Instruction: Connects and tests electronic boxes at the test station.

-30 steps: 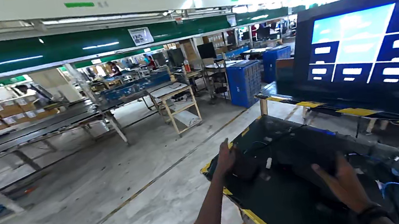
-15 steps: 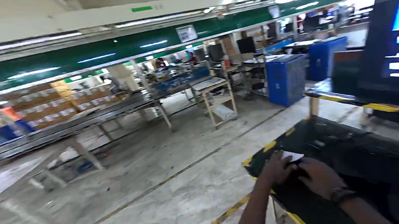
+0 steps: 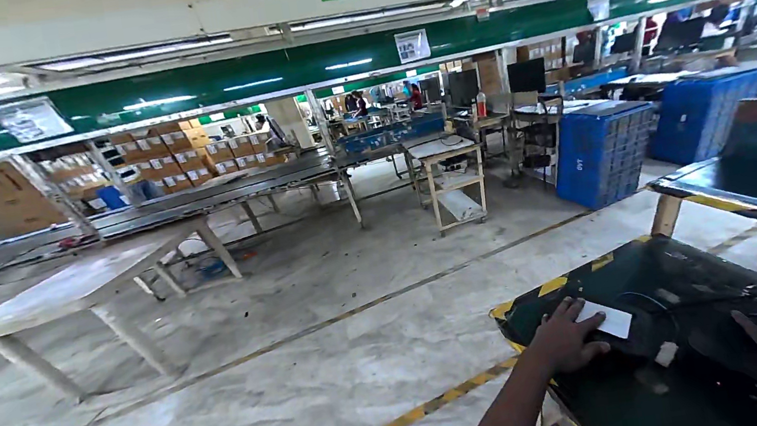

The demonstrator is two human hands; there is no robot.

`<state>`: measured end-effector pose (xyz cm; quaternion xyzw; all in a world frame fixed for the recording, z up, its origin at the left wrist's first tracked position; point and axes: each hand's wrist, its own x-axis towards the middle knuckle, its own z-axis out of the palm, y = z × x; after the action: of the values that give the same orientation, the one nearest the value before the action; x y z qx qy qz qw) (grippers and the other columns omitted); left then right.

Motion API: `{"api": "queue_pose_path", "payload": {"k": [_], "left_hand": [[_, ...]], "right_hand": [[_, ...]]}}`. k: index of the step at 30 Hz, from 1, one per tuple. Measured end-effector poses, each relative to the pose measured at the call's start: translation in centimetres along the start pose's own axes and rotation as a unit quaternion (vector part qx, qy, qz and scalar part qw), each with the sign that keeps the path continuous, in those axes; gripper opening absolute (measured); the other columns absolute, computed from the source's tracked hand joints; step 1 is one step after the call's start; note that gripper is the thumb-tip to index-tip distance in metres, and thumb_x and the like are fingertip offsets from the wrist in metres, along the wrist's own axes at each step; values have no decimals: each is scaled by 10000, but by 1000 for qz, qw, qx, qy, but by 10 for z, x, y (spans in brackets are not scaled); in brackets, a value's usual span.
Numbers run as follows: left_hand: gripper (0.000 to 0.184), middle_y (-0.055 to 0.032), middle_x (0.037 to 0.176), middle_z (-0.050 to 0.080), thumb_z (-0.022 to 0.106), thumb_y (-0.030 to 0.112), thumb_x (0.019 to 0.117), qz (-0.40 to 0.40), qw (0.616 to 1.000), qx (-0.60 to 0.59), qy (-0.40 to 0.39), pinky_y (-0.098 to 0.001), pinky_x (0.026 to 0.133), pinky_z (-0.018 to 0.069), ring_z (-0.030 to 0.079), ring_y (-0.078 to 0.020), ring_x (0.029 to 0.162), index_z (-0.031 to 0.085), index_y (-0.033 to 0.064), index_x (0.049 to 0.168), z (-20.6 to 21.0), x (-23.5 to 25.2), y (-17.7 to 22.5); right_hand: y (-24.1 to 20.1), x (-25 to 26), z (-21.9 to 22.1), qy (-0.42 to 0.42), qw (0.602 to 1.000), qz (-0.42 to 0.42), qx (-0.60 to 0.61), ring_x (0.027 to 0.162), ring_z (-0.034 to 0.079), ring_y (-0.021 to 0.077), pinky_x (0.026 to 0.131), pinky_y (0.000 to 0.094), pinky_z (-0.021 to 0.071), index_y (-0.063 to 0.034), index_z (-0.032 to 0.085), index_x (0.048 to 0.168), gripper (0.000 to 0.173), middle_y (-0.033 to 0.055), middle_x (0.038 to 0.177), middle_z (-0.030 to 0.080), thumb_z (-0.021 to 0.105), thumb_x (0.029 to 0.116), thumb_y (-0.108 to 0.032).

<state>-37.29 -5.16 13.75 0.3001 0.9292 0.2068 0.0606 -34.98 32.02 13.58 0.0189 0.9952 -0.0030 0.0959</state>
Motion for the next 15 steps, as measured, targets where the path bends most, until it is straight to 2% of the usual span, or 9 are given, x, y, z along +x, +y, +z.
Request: {"api": "queue_pose_path", "payload": {"k": [2,6,8,10,11,12,14,15], "left_hand": [[592,-85,1729,183,485,487,1069,-4,1000,3,-8,-675,1211,248,106,-317,1605,372,280,1612,-1,0,2],[597,-89,1731,173,484,486,1069,-1,1000,10,-18,-676,1208,253,94,-326,1606,362,278,1615,-2,3,4],[607,-83,1737,151,458,501,1074,-15,999,11,-41,-702,1202,234,81,-333,1607,338,276,1626,-9,1,8],[610,-90,1728,190,409,516,1087,-48,998,6,-50,-764,1180,178,144,-340,1597,309,271,1637,-26,-5,24],[598,-106,1698,276,412,500,1091,-53,998,6,-13,-776,1175,178,248,-343,1568,313,272,1635,-34,-6,37],[579,-116,1643,382,441,482,1084,-40,997,2,61,-740,1188,228,359,-336,1519,363,267,1616,-36,-4,50],[597,-118,1538,515,554,477,1034,14,976,-78,202,-540,1199,379,478,-285,1434,473,195,1554,-37,12,81],[654,-139,1531,518,614,474,1004,32,964,-151,216,-492,1181,419,495,-281,1420,465,145,1550,-37,21,99]], "right_hand": [[-2,0,4,22,1000,14,2,1384,425,558,1053,752,378,-322,58,1671,1516,355,1545,368,960,491,-624],[-10,-15,-1,88,995,41,12,1363,452,550,1036,747,394,-303,148,1666,1476,346,1523,406,974,477,-586],[-21,-27,-15,119,991,56,6,1370,446,539,1044,729,388,-283,148,1669,1447,341,1533,395,955,505,-582],[-38,-49,-38,124,989,73,25,1401,413,531,1069,722,366,-250,143,1670,1414,337,1564,356,950,552,-558],[-46,-61,-49,126,988,77,38,1415,400,524,1087,718,351,-239,147,1670,1402,330,1574,344,949,561,-545],[-51,-70,-56,134,987,74,47,1419,395,518,1099,719,334,-233,162,1668,1395,322,1574,351,945,555,-538],[-54,-80,-67,148,986,57,55,1398,417,513,1101,727,330,-230,188,1662,1390,310,1547,391,935,534,-548],[-56,-85,-71,146,986,48,61,1396,421,509,1108,721,328,-236,177,1664,1395,309,1546,393,935,535,-548]]}}
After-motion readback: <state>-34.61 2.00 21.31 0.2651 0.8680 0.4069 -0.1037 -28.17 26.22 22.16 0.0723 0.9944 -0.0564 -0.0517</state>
